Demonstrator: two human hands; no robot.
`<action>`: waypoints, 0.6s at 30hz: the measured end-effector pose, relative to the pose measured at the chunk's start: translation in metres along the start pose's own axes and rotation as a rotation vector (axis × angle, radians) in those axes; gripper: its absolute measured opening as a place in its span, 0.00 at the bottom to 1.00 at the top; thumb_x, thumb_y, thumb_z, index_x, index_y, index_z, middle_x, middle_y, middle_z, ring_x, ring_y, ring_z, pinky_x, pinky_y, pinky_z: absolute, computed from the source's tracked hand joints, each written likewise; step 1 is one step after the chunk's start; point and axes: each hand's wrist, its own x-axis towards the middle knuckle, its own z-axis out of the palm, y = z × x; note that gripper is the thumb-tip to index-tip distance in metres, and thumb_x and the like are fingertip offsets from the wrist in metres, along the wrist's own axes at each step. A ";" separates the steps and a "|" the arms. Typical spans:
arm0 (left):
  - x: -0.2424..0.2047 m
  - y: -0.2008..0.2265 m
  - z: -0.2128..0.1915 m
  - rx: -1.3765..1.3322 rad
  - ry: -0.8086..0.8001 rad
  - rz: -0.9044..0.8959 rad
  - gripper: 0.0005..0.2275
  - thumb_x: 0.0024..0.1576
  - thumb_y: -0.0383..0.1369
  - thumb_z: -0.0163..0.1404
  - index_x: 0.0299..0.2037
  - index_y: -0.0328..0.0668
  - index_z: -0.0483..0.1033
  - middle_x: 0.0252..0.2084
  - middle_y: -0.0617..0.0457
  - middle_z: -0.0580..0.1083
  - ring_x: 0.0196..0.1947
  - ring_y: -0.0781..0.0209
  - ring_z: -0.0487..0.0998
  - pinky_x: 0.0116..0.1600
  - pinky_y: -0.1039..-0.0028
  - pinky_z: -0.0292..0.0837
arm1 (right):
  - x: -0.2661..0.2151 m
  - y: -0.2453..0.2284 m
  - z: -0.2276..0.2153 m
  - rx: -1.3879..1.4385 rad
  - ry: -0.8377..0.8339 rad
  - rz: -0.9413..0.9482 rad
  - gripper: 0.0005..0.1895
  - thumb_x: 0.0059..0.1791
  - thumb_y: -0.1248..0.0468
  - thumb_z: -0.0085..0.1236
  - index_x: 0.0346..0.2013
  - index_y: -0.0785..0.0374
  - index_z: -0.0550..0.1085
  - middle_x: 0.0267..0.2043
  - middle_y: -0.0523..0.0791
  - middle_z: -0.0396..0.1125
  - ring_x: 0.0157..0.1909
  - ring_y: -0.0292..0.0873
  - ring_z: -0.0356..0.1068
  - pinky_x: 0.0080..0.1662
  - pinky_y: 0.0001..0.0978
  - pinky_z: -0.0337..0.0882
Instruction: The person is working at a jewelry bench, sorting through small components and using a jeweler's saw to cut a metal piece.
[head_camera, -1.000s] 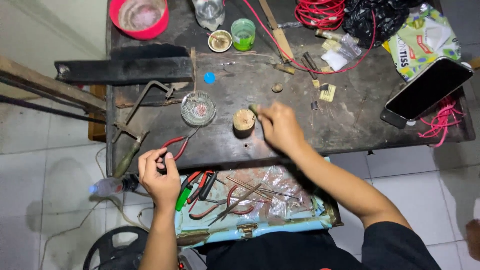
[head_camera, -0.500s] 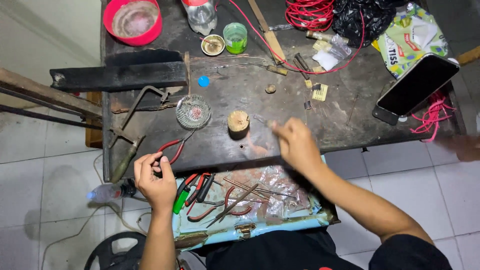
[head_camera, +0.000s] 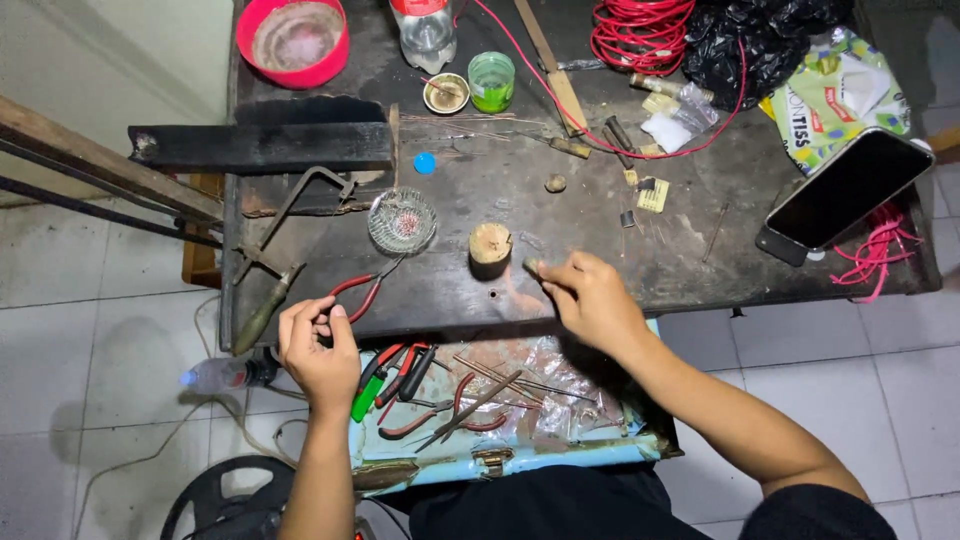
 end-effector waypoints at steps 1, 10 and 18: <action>0.001 -0.001 0.001 0.028 -0.003 0.035 0.06 0.56 0.17 0.56 0.41 0.29 0.81 0.39 0.45 0.73 0.31 0.59 0.73 0.35 0.76 0.72 | 0.007 0.002 -0.002 -0.002 0.045 0.004 0.05 0.49 0.65 0.61 0.34 0.59 0.83 0.26 0.49 0.66 0.34 0.55 0.71 0.41 0.43 0.73; 0.003 0.000 -0.003 0.018 0.021 0.038 0.06 0.56 0.16 0.56 0.40 0.31 0.81 0.38 0.46 0.73 0.30 0.60 0.72 0.34 0.77 0.72 | 0.004 -0.031 0.011 -0.091 0.033 0.001 0.07 0.51 0.66 0.57 0.38 0.62 0.82 0.26 0.51 0.65 0.33 0.55 0.70 0.39 0.42 0.72; -0.002 0.000 -0.003 0.050 0.052 0.076 0.05 0.55 0.18 0.57 0.38 0.34 0.81 0.36 0.50 0.74 0.27 0.62 0.74 0.32 0.78 0.71 | 0.029 -0.015 0.028 0.037 0.133 0.139 0.07 0.51 0.62 0.61 0.37 0.62 0.83 0.26 0.50 0.69 0.34 0.56 0.73 0.39 0.44 0.73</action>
